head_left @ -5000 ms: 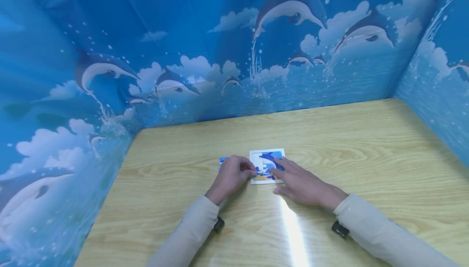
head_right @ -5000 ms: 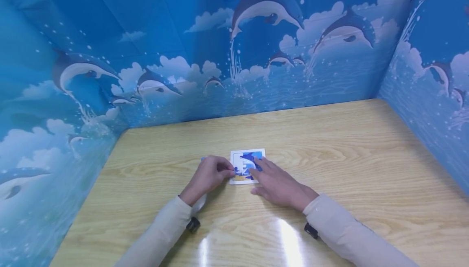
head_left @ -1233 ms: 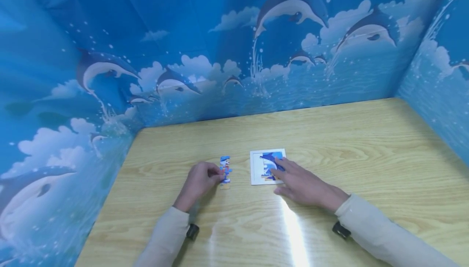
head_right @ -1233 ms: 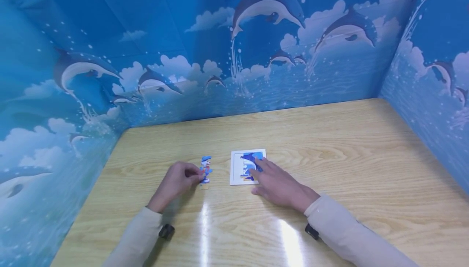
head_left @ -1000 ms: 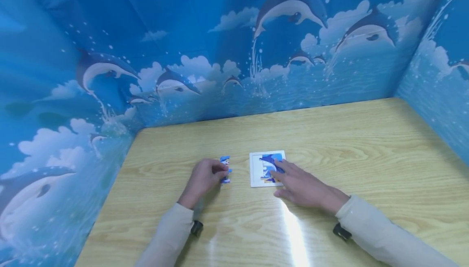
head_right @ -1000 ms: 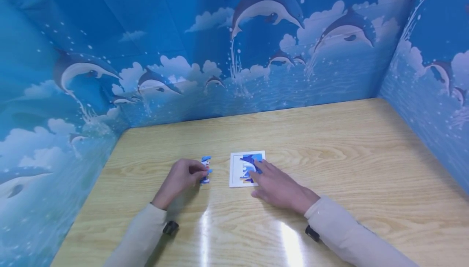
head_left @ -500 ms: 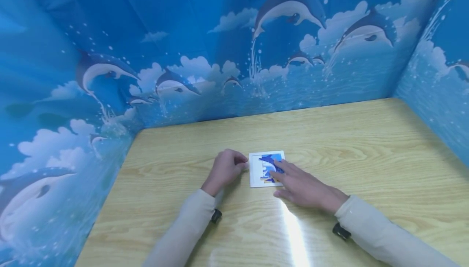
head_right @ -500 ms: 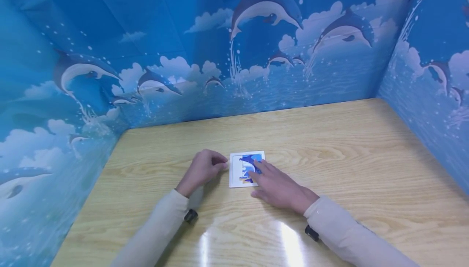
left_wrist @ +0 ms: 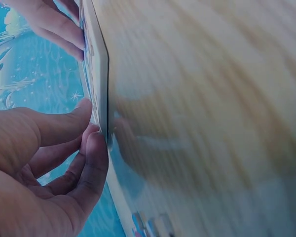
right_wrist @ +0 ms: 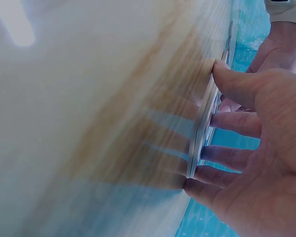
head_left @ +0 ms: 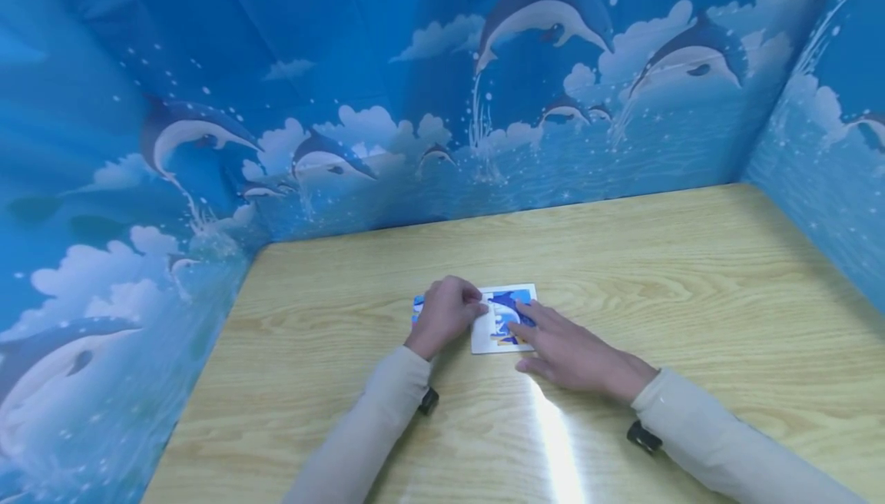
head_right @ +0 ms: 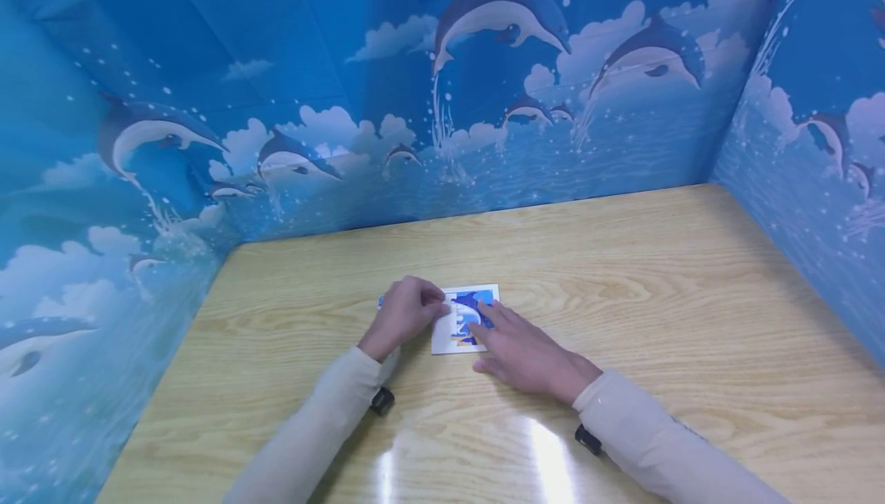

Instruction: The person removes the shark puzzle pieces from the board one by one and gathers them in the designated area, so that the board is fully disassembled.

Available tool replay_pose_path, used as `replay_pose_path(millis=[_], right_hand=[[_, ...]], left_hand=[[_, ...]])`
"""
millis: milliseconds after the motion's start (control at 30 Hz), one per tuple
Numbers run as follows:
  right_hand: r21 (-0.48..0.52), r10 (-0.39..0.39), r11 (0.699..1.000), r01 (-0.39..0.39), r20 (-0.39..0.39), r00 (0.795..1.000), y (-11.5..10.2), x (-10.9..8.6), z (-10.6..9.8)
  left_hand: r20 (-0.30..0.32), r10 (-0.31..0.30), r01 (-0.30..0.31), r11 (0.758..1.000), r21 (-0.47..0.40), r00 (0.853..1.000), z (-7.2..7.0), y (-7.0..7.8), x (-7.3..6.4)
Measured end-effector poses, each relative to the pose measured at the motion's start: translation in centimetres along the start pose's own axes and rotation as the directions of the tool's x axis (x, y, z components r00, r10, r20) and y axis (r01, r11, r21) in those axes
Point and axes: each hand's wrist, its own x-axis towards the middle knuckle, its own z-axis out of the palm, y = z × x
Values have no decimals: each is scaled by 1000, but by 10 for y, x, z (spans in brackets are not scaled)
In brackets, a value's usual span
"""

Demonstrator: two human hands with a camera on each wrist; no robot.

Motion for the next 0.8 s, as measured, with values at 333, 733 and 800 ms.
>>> replay_pose_path(millis=[333,733,800], right_hand=[[5,-7,1000,7,2,1000,0,0,0],[6,0,1000,0,4,1000,0,1,0],[6,-1,1000,1,2,1000,0,0,0]], left_hand=[[10,-44,44,999,-13,999,5,7,3],[0,-27,27,1000,-2,1000,8,12,3],[-3,-30,30,1000,-5,1000,8,12,3]])
